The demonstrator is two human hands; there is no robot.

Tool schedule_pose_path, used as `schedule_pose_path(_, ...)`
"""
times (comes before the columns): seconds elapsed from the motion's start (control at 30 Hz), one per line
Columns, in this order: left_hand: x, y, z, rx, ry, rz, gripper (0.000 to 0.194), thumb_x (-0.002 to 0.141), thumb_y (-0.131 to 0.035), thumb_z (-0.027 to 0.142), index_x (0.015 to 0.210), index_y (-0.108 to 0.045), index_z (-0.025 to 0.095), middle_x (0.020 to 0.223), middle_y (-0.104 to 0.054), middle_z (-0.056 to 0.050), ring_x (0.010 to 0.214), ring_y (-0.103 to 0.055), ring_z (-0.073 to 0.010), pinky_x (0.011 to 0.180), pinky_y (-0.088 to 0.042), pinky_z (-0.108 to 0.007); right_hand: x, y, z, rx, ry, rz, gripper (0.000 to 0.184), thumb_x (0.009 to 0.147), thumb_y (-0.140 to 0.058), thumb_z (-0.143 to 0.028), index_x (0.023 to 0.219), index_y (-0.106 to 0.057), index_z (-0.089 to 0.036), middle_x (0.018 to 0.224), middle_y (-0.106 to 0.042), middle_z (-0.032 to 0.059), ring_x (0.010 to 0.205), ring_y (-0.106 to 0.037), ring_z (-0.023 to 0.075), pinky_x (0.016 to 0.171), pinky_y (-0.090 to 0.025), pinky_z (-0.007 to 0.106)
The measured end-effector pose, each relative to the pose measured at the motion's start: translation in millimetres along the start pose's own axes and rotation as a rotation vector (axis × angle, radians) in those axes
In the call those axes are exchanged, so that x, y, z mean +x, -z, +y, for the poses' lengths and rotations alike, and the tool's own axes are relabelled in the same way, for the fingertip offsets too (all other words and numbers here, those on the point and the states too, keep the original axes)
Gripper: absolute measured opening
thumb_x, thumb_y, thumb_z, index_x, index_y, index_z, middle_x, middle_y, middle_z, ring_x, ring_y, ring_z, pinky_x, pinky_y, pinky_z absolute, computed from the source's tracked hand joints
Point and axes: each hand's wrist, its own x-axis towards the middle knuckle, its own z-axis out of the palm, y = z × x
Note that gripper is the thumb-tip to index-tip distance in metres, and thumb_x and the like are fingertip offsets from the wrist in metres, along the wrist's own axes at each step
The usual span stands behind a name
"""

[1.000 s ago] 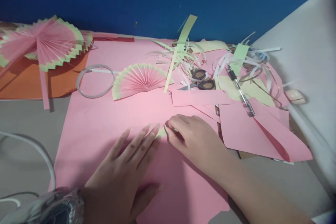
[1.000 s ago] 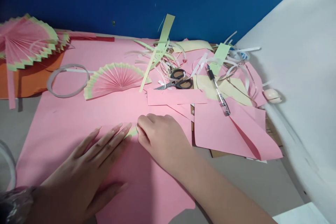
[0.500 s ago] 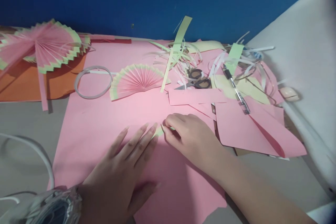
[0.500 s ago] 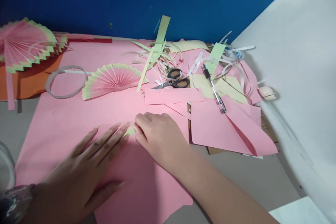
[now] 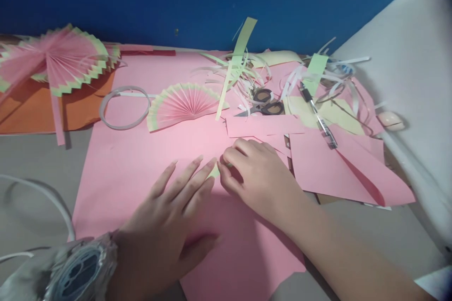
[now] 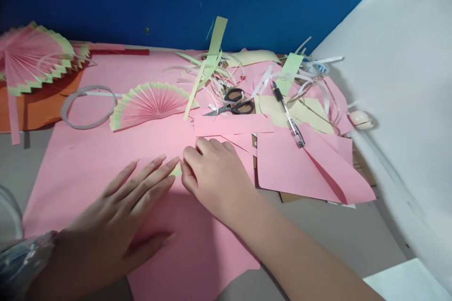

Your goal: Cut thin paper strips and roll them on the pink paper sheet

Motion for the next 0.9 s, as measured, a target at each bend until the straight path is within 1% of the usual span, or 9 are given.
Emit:
schedule_pose_path(0.13,3,1.0,0,0.007,0.033,-0.059,0.072,0.086,-0.041,0.053,0.144,-0.025,0.014,0.153,-0.018,-0.005,0.140,-0.017,-0.0260,0.114,-0.009,-0.045,1,-1,1,0.003,0.010,-0.010,0.016,0.087,-0.045,-0.021,0.073,-0.052,-0.018,0.077,-0.053,0.0028,0.074,-0.049,0.0172,0.072,-0.036,0.031)
schedule_pose_path(0.2,2,1.5,2,0.020,0.032,-0.055,0.073,0.086,-0.040,0.055,0.144,-0.026,0.013,0.153,-0.020,-0.006,0.140,-0.018,-0.0264,0.114,-0.010,-0.045,1,-1,1,0.021,0.009,-0.016,0.015,0.087,-0.046,-0.021,0.073,-0.052,-0.018,0.076,-0.052,0.0024,0.073,-0.048,0.0166,0.071,-0.036,0.030)
schedule_pose_path(0.3,-2,1.5,6,0.054,0.022,0.018,0.068,0.087,-0.041,0.054,0.137,-0.039,0.008,0.149,-0.028,-0.012,0.138,-0.022,-0.0285,0.113,-0.014,-0.046,0,0,2,0.056,0.004,-0.010,0.016,0.087,-0.046,-0.021,0.073,-0.051,-0.018,0.075,-0.051,0.0022,0.073,-0.048,0.0161,0.071,-0.036,0.029)
schedule_pose_path(0.4,-5,1.2,9,0.077,0.037,0.114,0.049,0.088,-0.045,0.044,0.117,-0.057,0.007,0.145,-0.037,-0.016,0.135,-0.029,-0.0307,0.111,-0.018,-0.048,-1,0,3,0.080,0.012,-0.013,0.018,0.089,-0.044,-0.022,0.074,-0.051,-0.018,0.076,-0.051,0.0023,0.073,-0.047,0.0161,0.071,-0.036,0.029)
schedule_pose_path(0.47,-6,1.6,9,0.075,0.043,0.126,0.046,0.087,-0.046,0.044,0.113,-0.059,0.008,0.143,-0.039,-0.016,0.134,-0.031,-0.0327,0.110,-0.020,-0.050,-1,1,5,0.084,0.037,-0.027,0.020,0.091,-0.042,-0.023,0.075,-0.051,-0.018,0.076,-0.051,0.0027,0.073,-0.047,0.0161,0.070,-0.036,0.029)
schedule_pose_path(0.53,-5,2.1,7,0.068,0.027,0.080,0.056,0.086,-0.045,0.049,0.125,-0.051,0.010,0.146,-0.035,-0.014,0.135,-0.029,-0.0333,0.110,-0.019,-0.051,0,1,7,0.077,0.078,-0.043,0.023,0.094,-0.038,-0.023,0.077,-0.052,-0.018,0.079,-0.052,0.0037,0.073,-0.047,0.0164,0.070,-0.035,0.029)
schedule_pose_path(0.6,-4,2.3,4,0.062,-0.008,0.006,0.068,0.086,-0.043,0.053,0.139,-0.035,0.011,0.151,-0.026,-0.010,0.138,-0.022,-0.0312,0.111,-0.016,-0.049,0,2,8,0.064,0.108,-0.055,0.026,0.095,-0.035,-0.023,0.078,-0.053,-0.017,0.081,-0.054,0.0047,0.074,-0.048,0.0169,0.071,-0.035,0.029)
schedule_pose_path(0.67,-2,1.8,3,0.064,-0.035,-0.047,0.077,0.087,-0.039,0.057,0.145,-0.022,0.010,0.153,-0.018,-0.009,0.140,-0.016,-0.0289,0.112,-0.011,-0.047,0,3,8,0.042,0.099,-0.049,0.026,0.095,-0.035,-0.022,0.078,-0.054,-0.016,0.081,-0.056,0.0050,0.074,-0.049,0.0172,0.070,-0.035,0.030)
schedule_pose_path(0.9,-2,0.9,5,0.045,-0.013,-0.086,0.077,0.088,-0.035,0.057,0.146,-0.018,0.009,0.154,-0.013,-0.007,0.141,-0.010,-0.0272,0.112,-0.005,-0.046,-3,6,-6,-0.200,-0.068,0.013,0.028,0.093,-0.034,-0.024,0.078,-0.057,-0.017,0.077,-0.061,0.0051,0.074,-0.055,0.0217,0.069,-0.031,0.034)
